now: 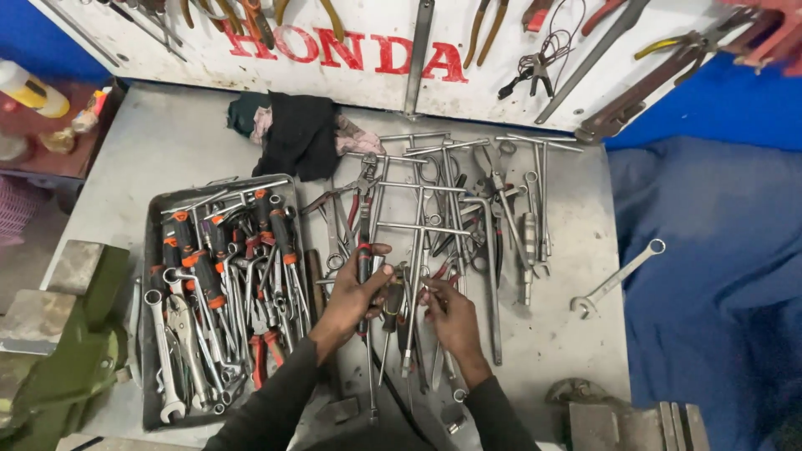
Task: The person sorts through a large collection of wrenches and other tools on a metal workbench. They pick up, examine, and place various tools into a tray and onto a wall-mounted pegboard.
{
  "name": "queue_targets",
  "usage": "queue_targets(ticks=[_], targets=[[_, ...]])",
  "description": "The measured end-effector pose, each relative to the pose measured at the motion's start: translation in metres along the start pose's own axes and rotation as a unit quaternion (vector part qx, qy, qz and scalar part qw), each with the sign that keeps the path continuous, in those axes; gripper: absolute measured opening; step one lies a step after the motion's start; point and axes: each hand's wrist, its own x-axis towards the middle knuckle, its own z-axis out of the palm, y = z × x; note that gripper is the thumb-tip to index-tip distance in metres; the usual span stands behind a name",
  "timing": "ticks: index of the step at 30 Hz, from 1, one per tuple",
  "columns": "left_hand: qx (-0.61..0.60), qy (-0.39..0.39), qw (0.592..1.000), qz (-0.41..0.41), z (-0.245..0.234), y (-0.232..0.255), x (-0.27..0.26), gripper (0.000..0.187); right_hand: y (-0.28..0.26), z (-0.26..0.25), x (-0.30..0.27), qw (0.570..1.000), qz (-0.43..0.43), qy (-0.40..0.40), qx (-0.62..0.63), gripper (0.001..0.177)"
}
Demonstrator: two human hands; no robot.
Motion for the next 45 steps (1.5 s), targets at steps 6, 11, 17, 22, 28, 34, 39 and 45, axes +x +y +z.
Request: queue_targets(ticks=[6,11,17,22,28,34,39,45], targets=[[0.025,-0.061,0.997,0.04,0.001,-0.024,0.002,0.036,0.019,-0.028,-0.003,0.996,0.025,0.071,0.037,0.023],[-0.025,-0.068,0.997,0.027,0.014,-0.033,-0.009,0.039,0.052,-0.041,0.0,0.989,0.033,0.129,0.07,0.025],[-0.02,-0.058,0.998,0.007,0.022,-0.029,-0.007,0.042,0.005,-0.065,0.01,0.976,0.028,0.216,0.016,0.028],[-0.027,-0.025,0.999,0.0,0.018,-0.04,-0.001,0.045,0.055,-0.057,0.076,0.936,0.031,0.186,-0.297,0.035],[-0.037,0.027,0.999,-0.019,0.017,-0.03,-0.004,0.048,0.073,-0.066,0.112,0.946,0.092,0.176,-0.255,0.033],[-0.067,0.03,0.996,-0.042,0.02,-0.028,-0.007,0.039,0.038,-0.061,0.082,0.961,0.014,0.246,-0.129,0.04],[-0.167,0.017,0.983,-0.081,0.023,-0.02,-0.006,0.036,0.027,-0.054,0.037,0.946,-0.078,0.303,-0.083,0.033],[-0.097,-0.003,0.99,-0.101,0.023,0.0,-0.007,0.02,0.009,-0.08,-0.028,0.922,-0.191,0.262,-0.213,0.035]])
